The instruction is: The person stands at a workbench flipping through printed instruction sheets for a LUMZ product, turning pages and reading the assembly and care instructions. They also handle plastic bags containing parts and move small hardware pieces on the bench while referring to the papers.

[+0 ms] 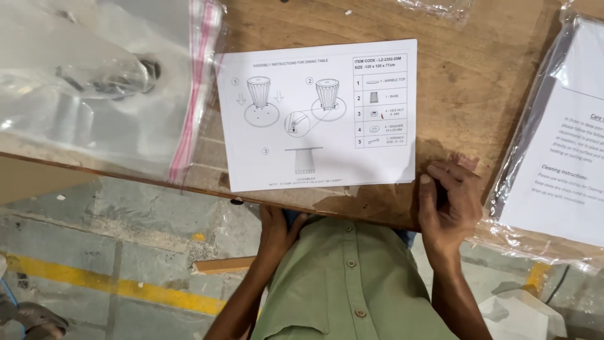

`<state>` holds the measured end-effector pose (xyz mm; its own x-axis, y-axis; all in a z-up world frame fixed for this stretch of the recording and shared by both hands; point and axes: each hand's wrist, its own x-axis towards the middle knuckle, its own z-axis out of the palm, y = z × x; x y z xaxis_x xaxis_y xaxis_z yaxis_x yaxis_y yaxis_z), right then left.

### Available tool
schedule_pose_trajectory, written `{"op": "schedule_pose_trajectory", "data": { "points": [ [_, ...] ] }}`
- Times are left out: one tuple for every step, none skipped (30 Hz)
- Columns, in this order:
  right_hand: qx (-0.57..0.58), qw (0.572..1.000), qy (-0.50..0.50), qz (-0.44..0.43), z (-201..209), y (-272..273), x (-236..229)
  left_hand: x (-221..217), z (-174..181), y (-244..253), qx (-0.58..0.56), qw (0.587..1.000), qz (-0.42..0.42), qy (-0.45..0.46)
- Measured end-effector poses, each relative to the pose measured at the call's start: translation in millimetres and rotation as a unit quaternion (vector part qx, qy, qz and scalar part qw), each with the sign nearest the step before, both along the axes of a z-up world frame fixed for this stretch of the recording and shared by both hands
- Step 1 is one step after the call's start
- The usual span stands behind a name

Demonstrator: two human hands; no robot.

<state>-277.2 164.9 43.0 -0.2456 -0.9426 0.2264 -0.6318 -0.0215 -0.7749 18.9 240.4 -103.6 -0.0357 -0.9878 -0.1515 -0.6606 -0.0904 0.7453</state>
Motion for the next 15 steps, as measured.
{"op": "schedule_pose_trajectory", "data": {
  "points": [
    [-0.006, 1.000, -0.005, 0.004, -3.1, 0.9, -0.9, -2.1, -17.4, 0.9, -0.004, 1.000, 0.018, -0.016],
    [-0.003, 1.000, -0.005, 0.006, -4.0, 2.4, -3.5, 2.6, -23.7, 2.5, -0.002, 1.000, 0.020, -0.017],
    [-0.005, 1.000, -0.012, 0.001, -6.1, 1.8, -4.6, 3.1, -30.6, 1.9, 0.002, 1.000, 0.021, -0.011],
    [-0.007, 1.000, -0.018, -0.004, -8.4, 0.9, -5.9, -2.4, -37.0, 3.2, 0.005, 1.000, 0.021, -0.006],
    [-0.006, 1.000, -0.019, -0.004, -7.2, 0.8, -6.0, -2.4, -42.3, 2.8, 0.009, 1.000, 0.022, 0.000],
    [0.002, 1.000, -0.012, -0.004, -6.6, 0.3, -5.9, -2.3, -48.3, 2.2, 0.014, 1.000, 0.023, 0.006],
    [0.009, 1.000, -0.003, -0.004, -6.2, -0.5, -6.8, -3.8, -55.3, 1.8, 0.018, 0.999, 0.024, 0.013],
    [0.010, 1.000, -0.003, -0.003, -5.6, -0.9, -6.6, -4.8, -62.0, 1.2, 0.022, 0.999, 0.025, 0.020],
    [0.018, 1.000, 0.020, -0.001, -5.5, -2.8, -6.2, -5.5, -69.0, -0.4, 0.026, 0.999, 0.028, 0.027],
    [0.027, 0.999, 0.043, 0.001, -5.5, -4.8, -5.3, -5.8, -75.9, -2.0, 0.029, 0.999, 0.031, 0.033],
    [0.028, 0.999, 0.042, 0.005, -5.9, -6.2, -4.0, -5.3, -81.2, -2.0, 0.033, 0.998, 0.035, 0.039],
    [0.042, 0.997, 0.065, 0.017, -6.3, -7.5, -2.5, -4.7, -86.4, -2.0, 0.037, 0.998, 0.039, 0.045],
    [0.056, 0.994, 0.087, 0.029, -6.3, -8.6, -0.9, -3.9, -91.1, -2.0, 0.041, 0.997, 0.042, 0.051],
    [0.056, 0.994, 0.086, 0.032, -7.8, -9.6, 0.1, -3.0, -95.1, -1.9, 0.045, 0.996, 0.046, 0.056],
    [0.070, 0.992, 0.095, 0.041, -8.7, -10.1, 0.8, -2.8, -99.0, -1.3, 0.050, 0.996, 0.049, 0.063]
  ]
}}
